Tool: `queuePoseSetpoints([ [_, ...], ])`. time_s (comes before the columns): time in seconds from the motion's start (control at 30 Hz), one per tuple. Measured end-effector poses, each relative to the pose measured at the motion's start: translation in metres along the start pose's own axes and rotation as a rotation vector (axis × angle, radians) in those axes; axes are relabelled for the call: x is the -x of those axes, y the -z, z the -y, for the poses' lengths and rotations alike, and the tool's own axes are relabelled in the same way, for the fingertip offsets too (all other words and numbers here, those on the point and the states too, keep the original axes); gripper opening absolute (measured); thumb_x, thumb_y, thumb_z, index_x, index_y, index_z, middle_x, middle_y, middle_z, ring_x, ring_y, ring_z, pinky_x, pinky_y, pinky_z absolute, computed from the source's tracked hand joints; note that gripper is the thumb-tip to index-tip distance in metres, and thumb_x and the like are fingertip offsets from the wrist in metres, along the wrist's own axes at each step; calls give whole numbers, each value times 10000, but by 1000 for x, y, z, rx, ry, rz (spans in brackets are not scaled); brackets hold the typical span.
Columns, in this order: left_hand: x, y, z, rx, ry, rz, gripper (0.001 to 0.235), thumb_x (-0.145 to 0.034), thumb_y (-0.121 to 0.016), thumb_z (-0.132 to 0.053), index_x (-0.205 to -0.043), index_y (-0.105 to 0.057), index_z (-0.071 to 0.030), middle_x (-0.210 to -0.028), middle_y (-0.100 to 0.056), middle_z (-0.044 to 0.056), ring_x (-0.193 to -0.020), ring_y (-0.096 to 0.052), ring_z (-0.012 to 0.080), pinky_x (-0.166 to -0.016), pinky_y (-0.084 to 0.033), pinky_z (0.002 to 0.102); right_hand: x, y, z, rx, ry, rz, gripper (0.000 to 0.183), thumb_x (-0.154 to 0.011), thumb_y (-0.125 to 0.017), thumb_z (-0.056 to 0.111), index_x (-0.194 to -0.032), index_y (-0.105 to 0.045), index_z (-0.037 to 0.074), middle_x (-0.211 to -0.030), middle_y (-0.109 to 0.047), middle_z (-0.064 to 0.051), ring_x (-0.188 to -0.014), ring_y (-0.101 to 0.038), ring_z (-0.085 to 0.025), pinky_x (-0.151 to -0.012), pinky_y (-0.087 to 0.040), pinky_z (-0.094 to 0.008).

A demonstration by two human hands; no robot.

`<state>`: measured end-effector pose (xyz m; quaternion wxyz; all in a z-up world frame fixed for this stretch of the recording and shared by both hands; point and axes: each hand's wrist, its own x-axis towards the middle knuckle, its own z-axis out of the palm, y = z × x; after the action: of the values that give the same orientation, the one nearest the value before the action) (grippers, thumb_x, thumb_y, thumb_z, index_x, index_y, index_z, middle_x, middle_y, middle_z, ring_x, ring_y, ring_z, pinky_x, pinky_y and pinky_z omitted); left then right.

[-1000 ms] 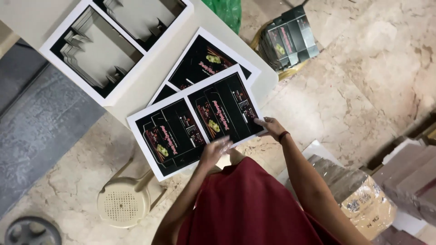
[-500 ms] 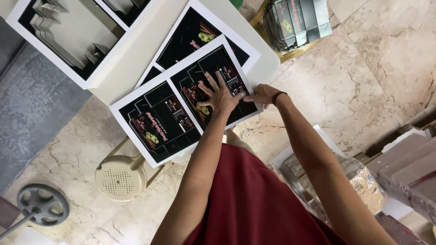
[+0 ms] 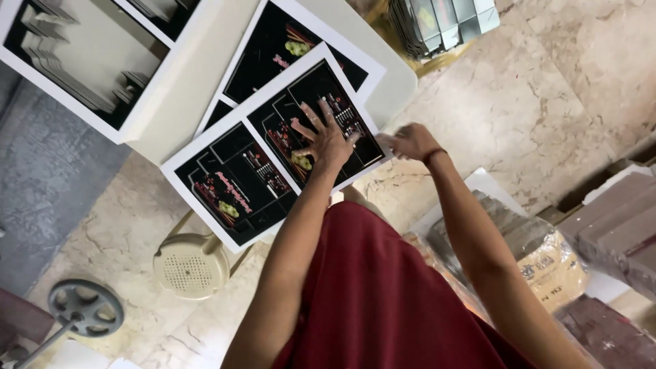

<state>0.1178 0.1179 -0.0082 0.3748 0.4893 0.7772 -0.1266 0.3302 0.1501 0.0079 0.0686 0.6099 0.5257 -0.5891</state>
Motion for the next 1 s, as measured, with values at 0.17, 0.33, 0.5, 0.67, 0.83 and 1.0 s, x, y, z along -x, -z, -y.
queuePoseSetpoints([
  [0.17,16,25,44,-268,-276,77,973,-949,-722,-310,-1661,-67,-206,-1681,151,227,-1487,36,626,-980,-284,887,17,-77,-53,-750,-306,68,925,-940,-429,838,-1177,-689,-17,-1085,-724,-256,-1025,-718,-418,-898,-577,-594],
  [0.33,25,26,50,-547,-441,168,1171,-845,-828,-403,-1659,11,-342,-1683,220,168,-1521,75,553,-1033,-221,888,16,-184,-26,-833,-195,279,804,-942,-621,689,-1256,-641,-51,-1161,-720,-249,-1186,-657,-407,-1035,-494,-566],
  [0.5,47,28,40,-478,-461,230,1206,-813,-870,-337,-1662,-13,-325,-1681,230,175,-1511,67,587,-993,-293,887,52,-176,-17,-599,-64,5,561,-939,-676,550,-648,-807,90,-692,-753,-142,-677,-730,-245,-781,-570,-354],
  [0.67,51,-1,31,-549,-393,191,1225,-845,-853,-341,-1656,64,-297,-1656,278,217,-1475,135,626,-941,-251,931,19,-197,-50,-962,-56,-18,469,-933,-778,379,-819,-695,-69,-729,-686,-266,-625,-740,-367,-691,-647,-458],
  [0.83,50,-3,24,-605,-372,138,1259,-793,-840,-515,-1660,46,-296,-1675,215,227,-1481,96,627,-943,-242,927,23,-196,-46,-551,18,-181,536,-946,-713,521,-710,-777,43,-646,-722,-131,-657,-729,-255,-771,-562,-363],
  [1.0,57,2,28,-562,-402,178,1122,-917,-764,-172,-1653,72,-303,-1680,234,210,-1472,131,637,-912,-204,954,62,-177,4,-273,80,-239,660,-996,-601,543,-514,-743,114,-523,-694,-38,-602,-742,-204,-754,-588,-336],
])
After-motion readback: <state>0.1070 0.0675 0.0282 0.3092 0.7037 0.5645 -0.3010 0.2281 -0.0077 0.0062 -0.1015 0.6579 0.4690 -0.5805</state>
